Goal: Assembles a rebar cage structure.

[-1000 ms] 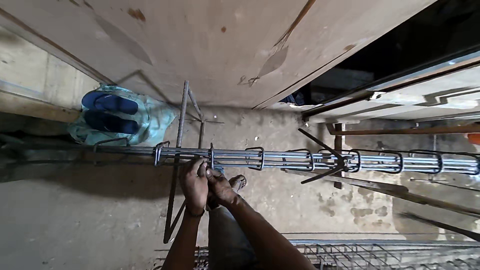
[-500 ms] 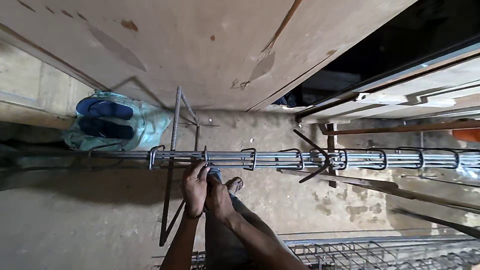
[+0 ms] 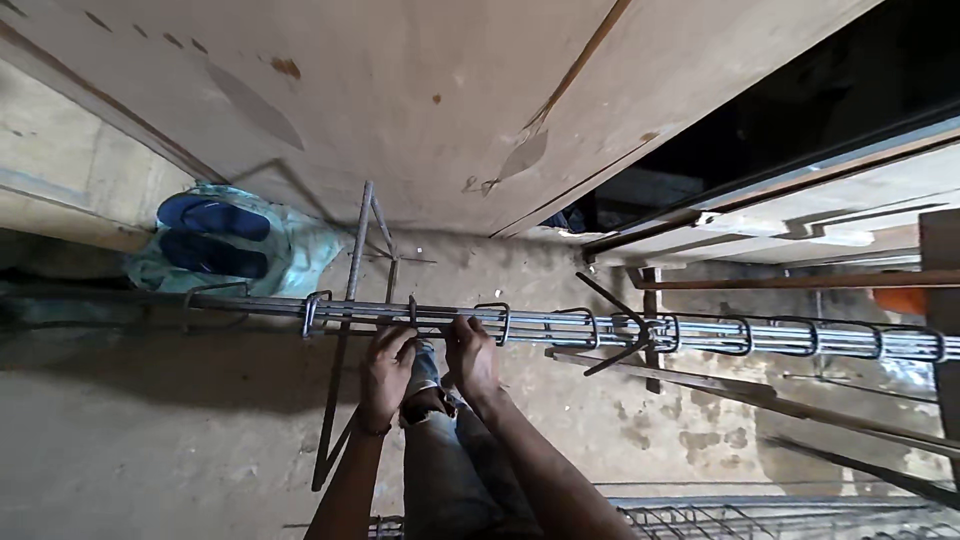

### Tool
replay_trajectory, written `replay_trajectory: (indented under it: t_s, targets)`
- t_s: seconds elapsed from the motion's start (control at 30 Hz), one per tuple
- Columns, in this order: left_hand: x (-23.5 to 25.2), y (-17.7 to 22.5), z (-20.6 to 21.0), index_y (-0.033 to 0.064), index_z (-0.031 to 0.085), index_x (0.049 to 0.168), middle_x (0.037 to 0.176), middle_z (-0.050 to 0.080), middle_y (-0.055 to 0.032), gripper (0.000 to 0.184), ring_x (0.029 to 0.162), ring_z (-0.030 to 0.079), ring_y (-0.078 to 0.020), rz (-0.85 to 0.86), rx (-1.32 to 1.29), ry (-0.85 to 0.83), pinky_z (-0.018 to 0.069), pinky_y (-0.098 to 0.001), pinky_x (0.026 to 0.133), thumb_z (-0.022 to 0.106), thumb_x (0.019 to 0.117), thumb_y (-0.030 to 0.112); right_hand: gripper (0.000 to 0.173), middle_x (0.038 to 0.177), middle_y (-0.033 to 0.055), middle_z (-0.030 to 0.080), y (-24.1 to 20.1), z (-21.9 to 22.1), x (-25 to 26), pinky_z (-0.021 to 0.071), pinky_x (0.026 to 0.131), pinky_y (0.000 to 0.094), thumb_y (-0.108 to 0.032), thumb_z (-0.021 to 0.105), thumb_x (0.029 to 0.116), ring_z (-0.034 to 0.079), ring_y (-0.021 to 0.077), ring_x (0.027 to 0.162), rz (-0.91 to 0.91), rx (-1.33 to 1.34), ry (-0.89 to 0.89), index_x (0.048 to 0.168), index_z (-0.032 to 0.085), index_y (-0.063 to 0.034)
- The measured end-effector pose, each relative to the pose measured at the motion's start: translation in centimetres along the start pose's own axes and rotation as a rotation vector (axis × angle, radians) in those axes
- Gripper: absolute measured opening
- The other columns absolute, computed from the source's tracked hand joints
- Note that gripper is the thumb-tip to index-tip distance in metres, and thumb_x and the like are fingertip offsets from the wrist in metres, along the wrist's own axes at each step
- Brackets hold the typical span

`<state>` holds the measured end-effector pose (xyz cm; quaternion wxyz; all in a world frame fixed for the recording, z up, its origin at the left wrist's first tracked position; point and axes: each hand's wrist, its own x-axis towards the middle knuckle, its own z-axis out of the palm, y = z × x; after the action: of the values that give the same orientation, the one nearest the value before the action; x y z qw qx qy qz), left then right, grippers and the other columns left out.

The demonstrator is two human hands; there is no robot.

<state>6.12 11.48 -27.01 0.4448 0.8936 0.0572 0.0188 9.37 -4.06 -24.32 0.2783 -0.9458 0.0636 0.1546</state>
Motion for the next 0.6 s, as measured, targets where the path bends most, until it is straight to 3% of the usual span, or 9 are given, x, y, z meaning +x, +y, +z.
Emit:
replay_trajectory:
  t_s: [0.1, 0.2, 0.3, 0.43, 0.5, 0.6]
  targets:
    - [0.2, -0.4, 0.4, 0.0069, 0.080, 0.097, 0.105, 0.077, -0.0093, 0.010, 0.102, 0.073, -0.0197, 0.003, 0.011, 0.040, 0.0588, -0.0368, 0.094, 0.072, 0.0907, 0.008, 0.026, 0.116, 0.0159, 0.069, -0.2, -0.4, -1.2, 0.0601, 0.068, 0.0495, -0.024, 0.054, 0.1033, 0.073, 0.0320, 0.081, -0.016, -0.162, -0.007, 0.117, 0.075, -0.0162]
    - [0.2, -0.4, 0.6, 0.0086, 0.081, 0.098, 0.106, 0.077, -0.0082, 0.011, 0.104, 0.073, -0.0192, -0.004, 0.023, 0.034, 0.0585, -0.0375, 0.095, 0.074, 0.0908, 0.013, 0.049, 0.122, 0.0228, 0.065, -0.1, -2.8, -2.9, 0.0582, 0.078, 0.0503, -0.002, 0.058, 0.0927, 0.070, 0.0377, 0.098, -0.119, -0.363, -0.033, 0.136, 0.068, -0.0224]
    - [0.4, 0.0, 0.3, 0.0112, 0.081, 0.098, 0.107, 0.077, -0.0063, 0.012, 0.105, 0.072, -0.0192, -0.047, 0.039, -0.004, 0.0572, -0.0402, 0.095, 0.074, 0.0916, 0.018, 0.041, 0.114, 0.0196, 0.070, 0.0, -4.4, -3.2, 0.0573, 0.078, 0.0494, 0.000, 0.063, 0.0880, 0.070, 0.0370, 0.098, -0.308, -0.560, 0.018, 0.124, 0.075, -0.0163]
    - [0.7, 0.1, 0.5, 0.0128, 0.081, 0.097, 0.106, 0.076, -0.0049, 0.011, 0.103, 0.072, -0.0174, -0.061, 0.053, -0.018, 0.0579, -0.0377, 0.093, 0.073, 0.0921, 0.018, 0.027, 0.124, 0.0240, 0.066, -1.3, -4.9, -0.7, 0.0538, 0.091, 0.0518, -0.003, 0.050, 0.0986, 0.067, 0.0397, 0.109, -0.402, -0.639, -0.215, 0.113, 0.073, 0.0010]
    - [0.7, 0.7, 0.5, 0.0119, 0.081, 0.095, 0.104, 0.077, -0.0058, 0.010, 0.101, 0.072, -0.0191, -0.086, 0.086, -0.016, 0.0580, -0.0404, 0.092, 0.073, 0.0905, 0.017, 0.025, 0.121, 0.0247, 0.067, -0.9, -4.6, 0.3, 0.0538, 0.092, 0.0508, -0.004, 0.048, 0.0996, 0.067, 0.0395, 0.108, -0.488, -0.591, -0.285, 0.103, 0.072, 0.0044]
    - [1.0, 1.5, 0.6, 0.0107, 0.080, 0.094, 0.106, 0.076, -0.0065, 0.010, 0.101, 0.072, -0.0202, -0.136, 0.115, -0.028, 0.0580, -0.0417, 0.091, 0.073, 0.0897, 0.015, 0.026, 0.113, 0.0239, 0.070, -0.1, -5.4, 0.5, 0.0536, 0.093, 0.0526, -0.005, 0.048, 0.1019, 0.069, 0.0404, 0.104, -0.528, -0.568, -0.278, 0.111, 0.071, 0.0011]
